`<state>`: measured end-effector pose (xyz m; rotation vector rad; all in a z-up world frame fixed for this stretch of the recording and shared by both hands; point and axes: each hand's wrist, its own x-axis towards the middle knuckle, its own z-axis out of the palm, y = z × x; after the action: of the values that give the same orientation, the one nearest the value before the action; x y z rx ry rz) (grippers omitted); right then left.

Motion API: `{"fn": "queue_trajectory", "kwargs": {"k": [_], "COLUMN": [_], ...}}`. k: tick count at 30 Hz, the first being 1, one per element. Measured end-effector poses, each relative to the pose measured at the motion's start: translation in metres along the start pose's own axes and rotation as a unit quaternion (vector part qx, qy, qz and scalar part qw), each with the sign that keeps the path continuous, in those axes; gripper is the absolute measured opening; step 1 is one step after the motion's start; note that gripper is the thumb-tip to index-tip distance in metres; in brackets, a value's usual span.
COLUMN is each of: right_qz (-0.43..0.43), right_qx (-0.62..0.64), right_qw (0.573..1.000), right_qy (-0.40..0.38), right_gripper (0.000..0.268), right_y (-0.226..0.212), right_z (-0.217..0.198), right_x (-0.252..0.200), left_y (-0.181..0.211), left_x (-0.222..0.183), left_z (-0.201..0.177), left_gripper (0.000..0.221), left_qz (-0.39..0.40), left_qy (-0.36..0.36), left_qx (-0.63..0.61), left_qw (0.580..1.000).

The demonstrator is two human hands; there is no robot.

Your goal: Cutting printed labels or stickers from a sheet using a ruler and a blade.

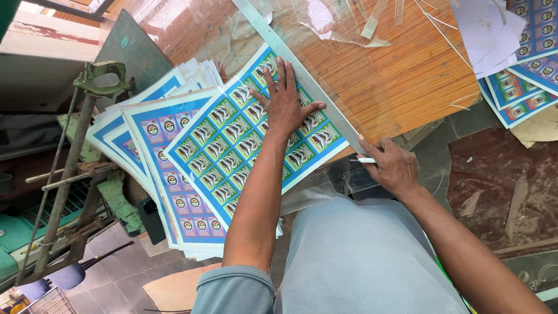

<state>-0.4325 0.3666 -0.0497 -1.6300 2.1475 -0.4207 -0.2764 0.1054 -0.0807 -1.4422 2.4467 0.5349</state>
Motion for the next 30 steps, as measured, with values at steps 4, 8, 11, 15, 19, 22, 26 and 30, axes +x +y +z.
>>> {"fn": "queue_trajectory", "kwargs": {"k": [4, 8, 11, 15, 19, 22, 26, 30], "right_qz": [0.001, 0.001, -0.002, -0.004, -0.004, -0.002, 0.001, 0.002], "right_qx": [-0.003, -0.004, -0.010, -0.018, -0.018, -0.013, -0.009, -0.008], "right_qw": [1.000, 1.000, 1.000, 1.000, 1.000, 1.000, 1.000, 1.000], "right_qy": [-0.002, -0.011, -0.017, -0.019, -0.018, -0.021, -0.023, -0.027], "right_gripper": [0.061, 0.062, 0.064, 0.064, 0.065, 0.065, 0.065, 0.065], "right_y": [0.000, 0.002, 0.005, 0.006, 0.006, 0.006, 0.006, 0.004], "right_z": [0.000, 0.002, 0.008, 0.012, 0.010, 0.009, 0.008, 0.006], "right_x": [-0.001, -0.001, -0.003, -0.004, -0.003, -0.002, -0.002, -0.002], "left_y": [-0.001, -0.001, 0.001, 0.003, 0.001, 0.000, -0.001, -0.001], "left_x": [-0.001, 0.001, 0.000, 0.000, 0.000, 0.002, 0.001, 0.001], "left_z": [0.003, 0.003, 0.001, -0.002, 0.000, 0.002, 0.003, 0.003], "left_gripper": [0.146, 0.146, 0.146, 0.146, 0.146, 0.145, 0.146, 0.145], "left_qz": [0.007, 0.007, 0.002, -0.005, -0.001, 0.000, 0.004, 0.003], "left_qy": [0.005, 0.004, -0.004, -0.021, -0.013, -0.013, -0.007, -0.009], "left_qx": [-0.010, -0.003, -0.001, 0.008, 0.010, 0.010, 0.009, 0.009], "left_qw": [1.000, 1.000, 1.000, 1.000, 1.000, 1.000, 1.000, 1.000]}}
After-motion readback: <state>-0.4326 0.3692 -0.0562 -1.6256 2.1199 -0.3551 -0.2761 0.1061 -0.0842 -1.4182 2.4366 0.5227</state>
